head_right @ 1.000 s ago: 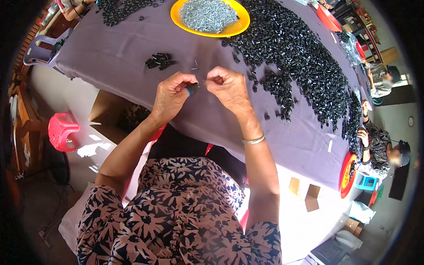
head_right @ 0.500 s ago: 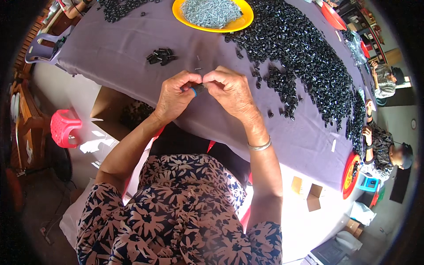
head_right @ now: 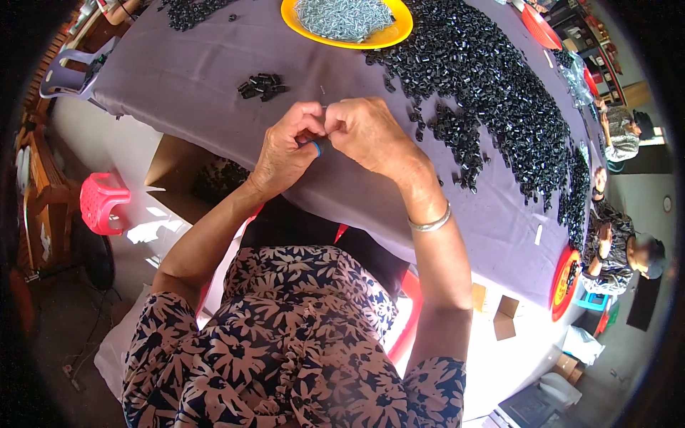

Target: Manually sorting and inspecting small black plastic components at a large table.

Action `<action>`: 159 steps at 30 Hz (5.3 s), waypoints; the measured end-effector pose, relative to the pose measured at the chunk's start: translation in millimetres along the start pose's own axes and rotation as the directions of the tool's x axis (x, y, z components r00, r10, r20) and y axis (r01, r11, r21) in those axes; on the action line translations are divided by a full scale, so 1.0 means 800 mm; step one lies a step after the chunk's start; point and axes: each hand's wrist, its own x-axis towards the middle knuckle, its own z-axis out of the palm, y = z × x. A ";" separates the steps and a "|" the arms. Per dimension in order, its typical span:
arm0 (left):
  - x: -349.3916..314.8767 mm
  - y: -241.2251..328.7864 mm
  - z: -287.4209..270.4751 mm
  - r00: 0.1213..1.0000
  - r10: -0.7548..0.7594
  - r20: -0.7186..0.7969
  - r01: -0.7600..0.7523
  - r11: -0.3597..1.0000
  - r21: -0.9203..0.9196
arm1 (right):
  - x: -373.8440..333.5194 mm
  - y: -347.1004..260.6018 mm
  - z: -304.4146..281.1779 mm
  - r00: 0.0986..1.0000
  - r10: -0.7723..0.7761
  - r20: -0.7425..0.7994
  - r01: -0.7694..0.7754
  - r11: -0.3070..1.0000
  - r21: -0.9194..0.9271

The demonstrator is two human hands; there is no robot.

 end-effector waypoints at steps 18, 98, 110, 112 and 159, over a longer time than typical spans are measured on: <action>0.000 0.007 -0.005 0.997 0.042 0.062 -0.047 0.996 0.078 | 0.022 -0.009 -0.012 0.917 0.248 0.311 -0.277 0.959 0.052; 0.008 -0.001 0.057 0.908 0.274 0.318 -0.395 0.814 0.426 | -0.173 0.038 -0.035 0.765 0.498 -0.408 -0.430 0.867 0.253; 0.010 0.004 0.053 0.909 0.258 0.327 -0.381 0.833 0.402 | -0.142 0.027 -0.007 0.778 0.609 -0.151 -0.129 0.390 0.912; 0.010 0.005 0.055 0.914 0.246 0.322 -0.368 0.836 0.407 | -0.142 0.030 -0.001 0.757 0.636 -0.150 -0.146 0.389 0.910; 0.008 0.002 0.057 0.912 0.284 0.294 -0.389 0.824 0.412 | -0.125 0.013 0.031 0.885 0.112 -0.451 -0.190 0.973 -0.130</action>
